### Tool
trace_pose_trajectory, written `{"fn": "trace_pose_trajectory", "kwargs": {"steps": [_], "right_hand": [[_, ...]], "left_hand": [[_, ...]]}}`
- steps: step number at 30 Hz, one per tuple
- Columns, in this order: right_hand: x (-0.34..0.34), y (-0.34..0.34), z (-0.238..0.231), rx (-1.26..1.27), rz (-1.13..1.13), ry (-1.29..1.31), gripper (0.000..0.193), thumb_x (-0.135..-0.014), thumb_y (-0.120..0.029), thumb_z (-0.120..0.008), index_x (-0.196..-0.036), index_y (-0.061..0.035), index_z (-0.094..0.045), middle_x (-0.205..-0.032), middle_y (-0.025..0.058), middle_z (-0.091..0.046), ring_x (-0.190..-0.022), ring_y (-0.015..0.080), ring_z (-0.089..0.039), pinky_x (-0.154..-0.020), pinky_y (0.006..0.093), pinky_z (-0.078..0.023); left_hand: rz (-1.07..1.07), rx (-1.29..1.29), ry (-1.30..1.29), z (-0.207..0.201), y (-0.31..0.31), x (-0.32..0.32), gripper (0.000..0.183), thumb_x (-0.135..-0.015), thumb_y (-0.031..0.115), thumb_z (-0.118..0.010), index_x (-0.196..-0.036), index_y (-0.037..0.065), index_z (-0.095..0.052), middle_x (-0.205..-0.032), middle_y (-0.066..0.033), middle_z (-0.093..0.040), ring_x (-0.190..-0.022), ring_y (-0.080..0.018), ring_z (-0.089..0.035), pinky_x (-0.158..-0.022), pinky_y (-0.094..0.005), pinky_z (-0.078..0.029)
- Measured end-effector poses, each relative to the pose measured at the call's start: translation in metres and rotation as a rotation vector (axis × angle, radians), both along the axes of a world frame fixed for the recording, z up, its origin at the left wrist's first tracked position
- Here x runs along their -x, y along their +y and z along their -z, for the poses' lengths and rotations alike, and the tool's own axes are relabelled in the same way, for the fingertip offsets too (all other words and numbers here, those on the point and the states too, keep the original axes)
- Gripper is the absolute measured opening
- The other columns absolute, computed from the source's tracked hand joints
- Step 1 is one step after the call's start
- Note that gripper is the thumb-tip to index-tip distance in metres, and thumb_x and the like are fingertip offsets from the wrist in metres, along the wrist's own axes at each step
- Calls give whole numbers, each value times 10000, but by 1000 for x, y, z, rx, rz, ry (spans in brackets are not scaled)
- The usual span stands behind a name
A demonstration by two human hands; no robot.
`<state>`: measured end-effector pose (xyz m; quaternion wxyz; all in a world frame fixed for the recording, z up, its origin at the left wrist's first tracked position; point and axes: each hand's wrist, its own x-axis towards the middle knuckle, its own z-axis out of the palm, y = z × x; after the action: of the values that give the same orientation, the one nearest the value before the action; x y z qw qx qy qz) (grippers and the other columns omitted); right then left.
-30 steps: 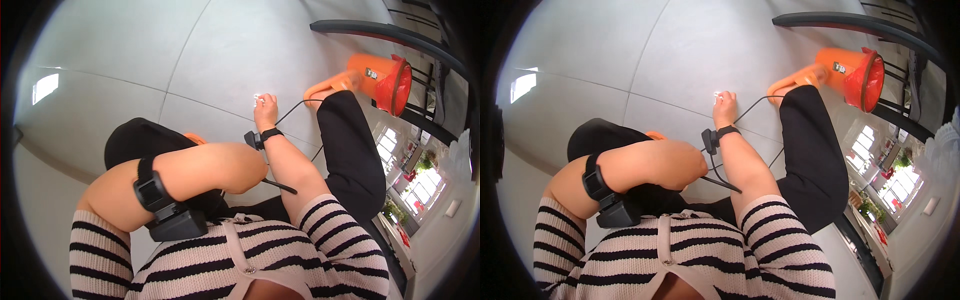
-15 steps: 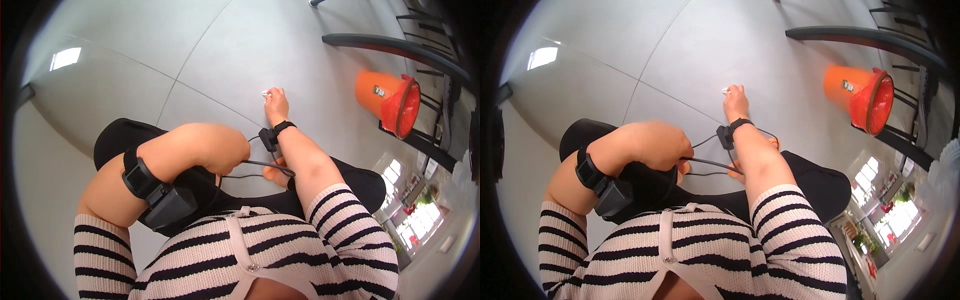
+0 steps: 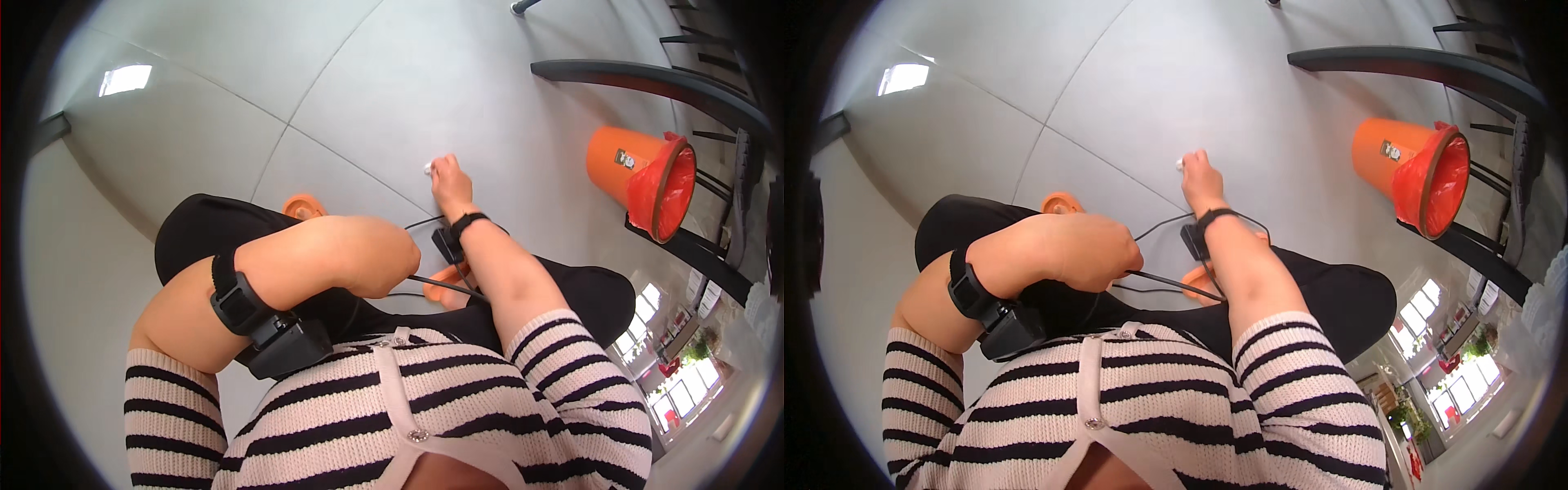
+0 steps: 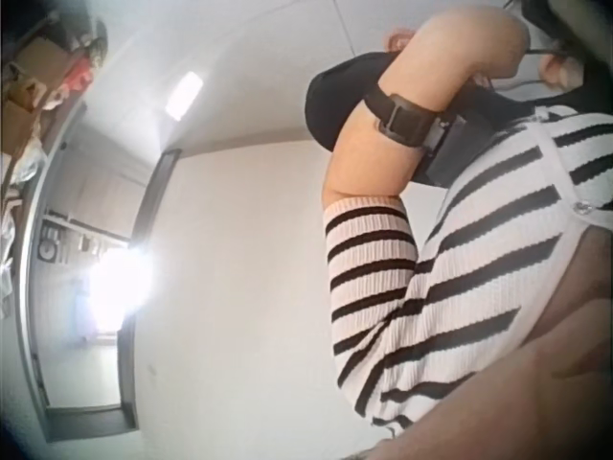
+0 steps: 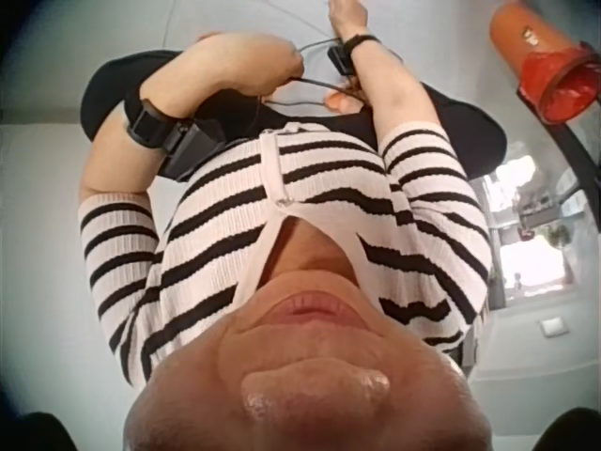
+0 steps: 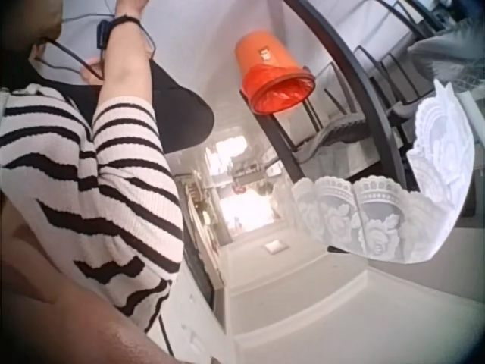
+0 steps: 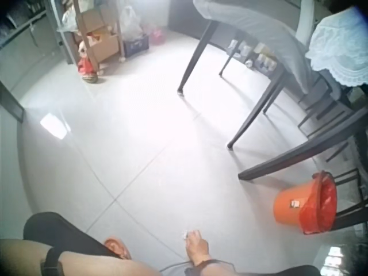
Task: The person cleans marks off the floor using a wipe by hand, then takes a new wipe from a package on the table and wipes a different area of the floor.
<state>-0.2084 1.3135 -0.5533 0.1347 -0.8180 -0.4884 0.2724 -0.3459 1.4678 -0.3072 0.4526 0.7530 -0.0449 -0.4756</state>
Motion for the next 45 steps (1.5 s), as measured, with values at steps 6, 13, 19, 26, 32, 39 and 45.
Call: {"fn": "trace_pose_trajectory", "kwargs": {"steps": [6, 13, 19, 26, 32, 39, 45], "right_hand": [[-12, 9, 2, -51, -50, -32, 19, -838, -108, -524, -854, -109, -534, -906, 79, -526, -671, 350, -568, -570, 441, -470], [-35, 3, -3, -199, -351, -49, 82, -824, -101, -535, -885, -137, -577, -904, 22, -547, -681, 257, -591, -557, 389, -484], [-48, 1, 3, -169, -544, -62, 58, -802, -96, -532, -852, -118, -554, -859, 38, -524, -677, 249, -588, -550, 390, -489], [-49, 19, 1, -159, -577, -13, 52, -791, -72, -515, -829, -103, -532, -858, 67, -518, -672, 277, -589, -558, 415, -490], [-60, -4, 11, -91, -689, 0, 60, -777, -54, -498, -810, -93, -529, -858, 80, -519, -676, 287, -593, -562, 427, -489], [-57, 29, 10, -132, -741, 2, 87, -758, -26, -498, -818, -84, -524, -850, 95, -515, -681, 301, -586, -576, 433, -484], [-36, 13, 16, -102, -802, 170, 54, -790, -64, -528, -826, -102, -539, -839, 104, -525, -680, 336, -573, -579, 441, -474]], "left_hand": [[51, 12, -15, 5, 0, -2, 131, -765, 87, -577, -864, 7, -608, -770, -153, -625, -786, -337, -613, -688, -426, -478], [61, 12, -2, 7, -3, -1, 156, -711, 38, -547, -852, 14, -610, -754, -151, -621, -781, -335, -613, -680, -424, -475], [-32, 3, 46, 4, -9, 3, 173, -711, 27, -535, -863, 19, -618, -748, -153, -623, -770, -342, -610, -678, -422, -472], [-174, -15, 68, -24, -36, 3, 148, -730, 17, -526, -850, -2, -610, -741, -157, -618, -763, -343, -608, -670, -411, -475], [-429, -59, 191, -22, -65, 33, 108, -786, 70, -537, -829, -4, -603, -729, -166, -605, -749, -344, -601, -665, -415, -468], [-671, 9, 212, -21, -107, 61, 106, -804, 100, -542, -804, 4, -588, -730, -164, -599, -746, -345, -592, -674, -419, -462], [-867, 15, 202, -14, -145, 85, 86, -754, 60, -534, -804, 11, -584, -726, -161, -596, -735, -338, -590, -659, -411, -459]]}}
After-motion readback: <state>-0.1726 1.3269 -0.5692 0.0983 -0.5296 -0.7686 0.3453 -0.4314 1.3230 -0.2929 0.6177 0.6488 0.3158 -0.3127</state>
